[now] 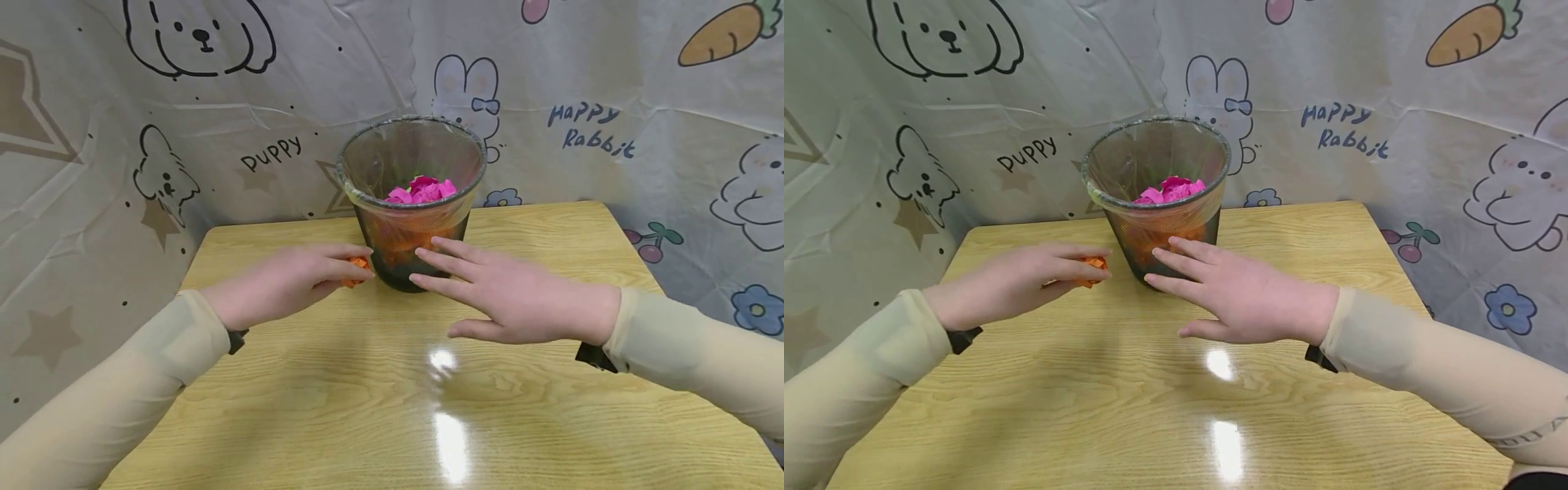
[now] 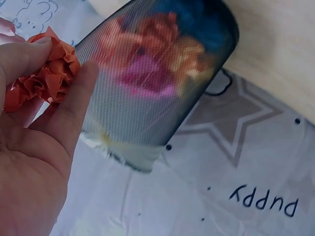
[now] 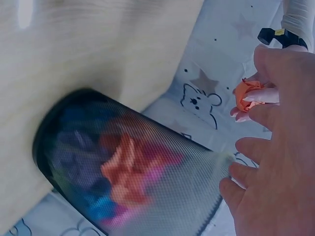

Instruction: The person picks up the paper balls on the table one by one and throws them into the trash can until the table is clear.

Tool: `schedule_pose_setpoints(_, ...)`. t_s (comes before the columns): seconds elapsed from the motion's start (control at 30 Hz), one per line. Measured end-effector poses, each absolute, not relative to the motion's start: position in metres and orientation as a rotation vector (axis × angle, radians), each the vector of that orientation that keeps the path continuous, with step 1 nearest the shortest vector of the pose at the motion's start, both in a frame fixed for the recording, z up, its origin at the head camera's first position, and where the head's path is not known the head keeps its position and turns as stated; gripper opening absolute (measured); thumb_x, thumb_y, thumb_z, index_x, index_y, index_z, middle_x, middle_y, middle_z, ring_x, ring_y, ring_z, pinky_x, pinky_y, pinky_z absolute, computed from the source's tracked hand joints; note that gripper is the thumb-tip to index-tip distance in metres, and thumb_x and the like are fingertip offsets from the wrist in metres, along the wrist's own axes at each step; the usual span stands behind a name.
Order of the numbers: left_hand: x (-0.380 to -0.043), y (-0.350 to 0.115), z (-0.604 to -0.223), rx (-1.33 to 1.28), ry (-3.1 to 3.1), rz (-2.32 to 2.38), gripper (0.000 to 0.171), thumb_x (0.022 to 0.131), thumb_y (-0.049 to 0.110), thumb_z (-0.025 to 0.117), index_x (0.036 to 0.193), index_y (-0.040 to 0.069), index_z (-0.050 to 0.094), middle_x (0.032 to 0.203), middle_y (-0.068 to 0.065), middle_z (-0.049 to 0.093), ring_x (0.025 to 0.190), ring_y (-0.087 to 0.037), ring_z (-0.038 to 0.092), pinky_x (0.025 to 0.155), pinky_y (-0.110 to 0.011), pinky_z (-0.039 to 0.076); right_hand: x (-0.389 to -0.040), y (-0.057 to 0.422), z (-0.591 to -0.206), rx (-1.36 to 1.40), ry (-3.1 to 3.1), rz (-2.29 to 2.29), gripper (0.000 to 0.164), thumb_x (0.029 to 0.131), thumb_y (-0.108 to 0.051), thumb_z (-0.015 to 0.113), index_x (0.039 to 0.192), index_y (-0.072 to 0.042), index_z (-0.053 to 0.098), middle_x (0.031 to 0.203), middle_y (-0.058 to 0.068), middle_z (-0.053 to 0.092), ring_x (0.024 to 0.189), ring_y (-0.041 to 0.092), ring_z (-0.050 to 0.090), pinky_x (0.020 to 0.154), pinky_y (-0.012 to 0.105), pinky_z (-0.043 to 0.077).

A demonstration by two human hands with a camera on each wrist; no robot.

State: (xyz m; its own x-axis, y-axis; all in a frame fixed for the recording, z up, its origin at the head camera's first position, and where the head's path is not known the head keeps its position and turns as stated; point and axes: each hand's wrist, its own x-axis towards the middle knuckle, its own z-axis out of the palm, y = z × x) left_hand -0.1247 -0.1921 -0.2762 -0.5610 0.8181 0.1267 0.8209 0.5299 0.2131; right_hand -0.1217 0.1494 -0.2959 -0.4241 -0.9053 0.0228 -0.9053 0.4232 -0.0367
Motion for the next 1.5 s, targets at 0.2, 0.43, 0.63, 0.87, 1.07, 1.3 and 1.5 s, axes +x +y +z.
schedule_pose_setpoints(0.2,-0.131,-0.192,-0.254,-1.495,-2.702,-0.357,0.041,0.094,-0.005,0.070,0.130,0.013,0.072,0.147,-0.010,0.057,0.130,-0.029,0.058,0.101,-0.043,0.052,-0.126,0.155,-0.274,-1.673,2.689,-0.064,0.074,0.104,-0.060,0.045,0.166,-0.027,0.019,0.171,0.003,0.010,0.157,0.025,0.001,0.121,0.052,0.026)
schedule_pose_setpoints(0.43,-0.142,-0.186,-0.233,-1.436,-2.657,-0.303,0.040,0.094,0.000,0.074,0.130,0.017,0.072,0.143,-0.008,0.060,0.121,-0.025,0.064,0.093,-0.040,0.056,-0.134,0.159,-0.254,-1.630,2.737,-0.077,0.075,0.104,-0.058,0.049,0.165,-0.026,0.021,0.172,0.005,0.010,0.157,0.027,0.002,0.121,0.054,0.024)
schedule_pose_setpoints(0.63,-0.162,-0.176,-0.215,-1.363,-2.685,-0.308,0.037,0.097,0.005,0.071,0.133,0.016,0.071,0.148,-0.009,0.056,0.127,-0.027,0.060,0.098,-0.043,0.053,-0.149,0.163,-0.234,-1.524,2.795,-0.026,0.076,0.103,-0.063,0.045,0.165,-0.027,0.022,0.171,0.004,0.012,0.157,0.026,0.002,0.122,0.055,0.021)
schedule_pose_setpoints(0.87,-0.191,-0.168,-0.198,-1.242,-2.799,-0.311,0.035,0.103,0.005,0.061,0.137,0.014,0.068,0.151,-0.009,0.052,0.132,-0.028,0.056,0.103,-0.044,0.049,-0.172,0.166,-0.215,-1.407,2.804,-0.040,0.075,0.104,-0.063,0.041,0.166,-0.025,0.020,0.172,0.003,0.007,0.157,0.025,-0.001,0.124,0.053,0.013)
schedule_pose_setpoints(1.07,-0.213,-0.164,-0.194,-1.211,-2.814,-0.296,0.032,0.104,0.005,0.059,0.134,0.010,0.069,0.149,-0.011,0.054,0.136,-0.028,0.053,0.109,-0.043,0.045,-0.185,0.167,-0.208,-1.348,2.794,-0.023,0.076,0.104,-0.062,0.039,0.166,-0.024,0.017,0.172,0.003,0.006,0.157,0.027,-0.002,0.124,0.055,0.012)
schedule_pose_setpoints(1.3,-0.233,-0.161,-0.193,-1.198,-2.828,-0.304,0.029,0.104,0.006,0.059,0.131,0.007,0.070,0.145,-0.011,0.057,0.130,-0.028,0.056,0.107,-0.043,0.046,-0.199,0.166,-0.203,-1.254,2.790,0.014,0.079,0.104,-0.065,0.037,0.167,-0.025,0.013,0.172,0.003,0.003,0.157,0.028,-0.005,0.123,0.058,0.012)
schedule_pose_setpoints(1.5,-0.247,-0.158,-0.190,-1.174,-2.857,-0.313,0.030,0.104,0.005,0.058,0.133,0.006,0.069,0.142,-0.011,0.059,0.127,-0.027,0.057,0.109,-0.043,0.045,-0.213,0.165,-0.200,-1.196,2.784,0.027,0.080,0.104,-0.064,0.037,0.167,-0.023,0.010,0.172,0.005,0.000,0.156,0.031,-0.007,0.123,0.059,0.009)
